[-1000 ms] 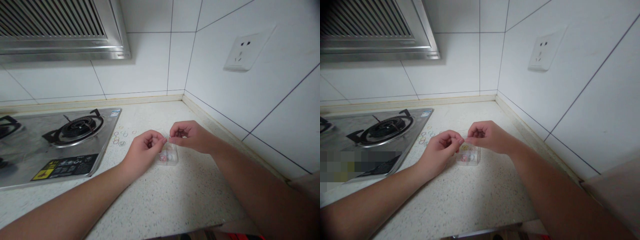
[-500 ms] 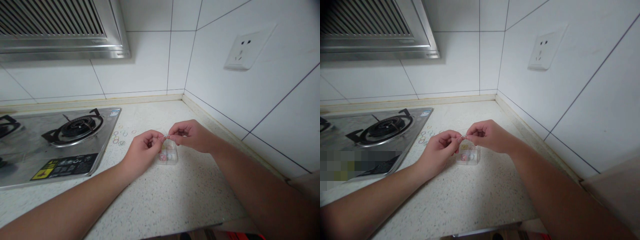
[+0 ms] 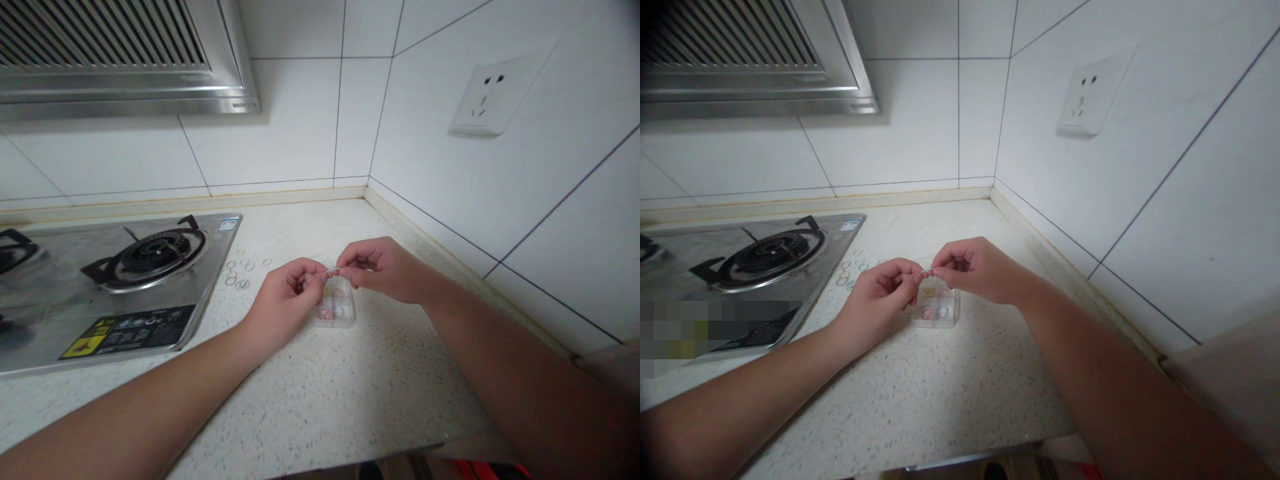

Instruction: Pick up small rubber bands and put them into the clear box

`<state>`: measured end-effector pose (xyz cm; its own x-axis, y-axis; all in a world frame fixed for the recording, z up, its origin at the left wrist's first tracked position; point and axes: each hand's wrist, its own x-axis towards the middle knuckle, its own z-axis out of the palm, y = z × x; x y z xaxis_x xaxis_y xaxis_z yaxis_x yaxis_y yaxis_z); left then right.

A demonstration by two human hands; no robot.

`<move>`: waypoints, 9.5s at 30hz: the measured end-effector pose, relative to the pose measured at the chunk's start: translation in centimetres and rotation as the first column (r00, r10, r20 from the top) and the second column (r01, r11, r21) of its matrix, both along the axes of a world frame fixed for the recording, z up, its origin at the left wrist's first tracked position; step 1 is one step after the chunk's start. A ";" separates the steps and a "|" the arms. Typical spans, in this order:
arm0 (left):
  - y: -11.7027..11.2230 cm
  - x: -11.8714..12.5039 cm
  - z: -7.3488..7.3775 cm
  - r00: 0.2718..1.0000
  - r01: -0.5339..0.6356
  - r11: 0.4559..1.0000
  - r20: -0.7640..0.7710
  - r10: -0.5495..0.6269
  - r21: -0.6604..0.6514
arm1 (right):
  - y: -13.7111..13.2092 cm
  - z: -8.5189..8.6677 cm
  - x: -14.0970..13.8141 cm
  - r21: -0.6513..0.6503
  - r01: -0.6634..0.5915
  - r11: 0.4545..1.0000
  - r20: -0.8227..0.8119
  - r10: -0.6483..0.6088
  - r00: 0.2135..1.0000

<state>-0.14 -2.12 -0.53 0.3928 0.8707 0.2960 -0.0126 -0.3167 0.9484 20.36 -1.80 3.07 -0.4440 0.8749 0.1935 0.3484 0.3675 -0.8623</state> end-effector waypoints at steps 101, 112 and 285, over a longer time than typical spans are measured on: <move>5.0 -11.9 5.7 0.306 -0.054 0.800 -0.753 0.582 0.597 | 2.0 -1.3 2.6 0.202 0.106 0.974 0.490 -0.194 0.850; 9.3 -16.4 3.0 0.270 -0.057 0.918 -0.879 0.393 0.393 | 1.7 -1.1 2.4 0.194 0.119 0.974 0.516 -0.204 0.832; 0.0 -2.5 1.6 0.961 0.146 0.967 -0.202 -0.189 -0.209 | -0.3 -0.9 -0.7 0.093 -0.045 0.995 0.032 0.042 0.999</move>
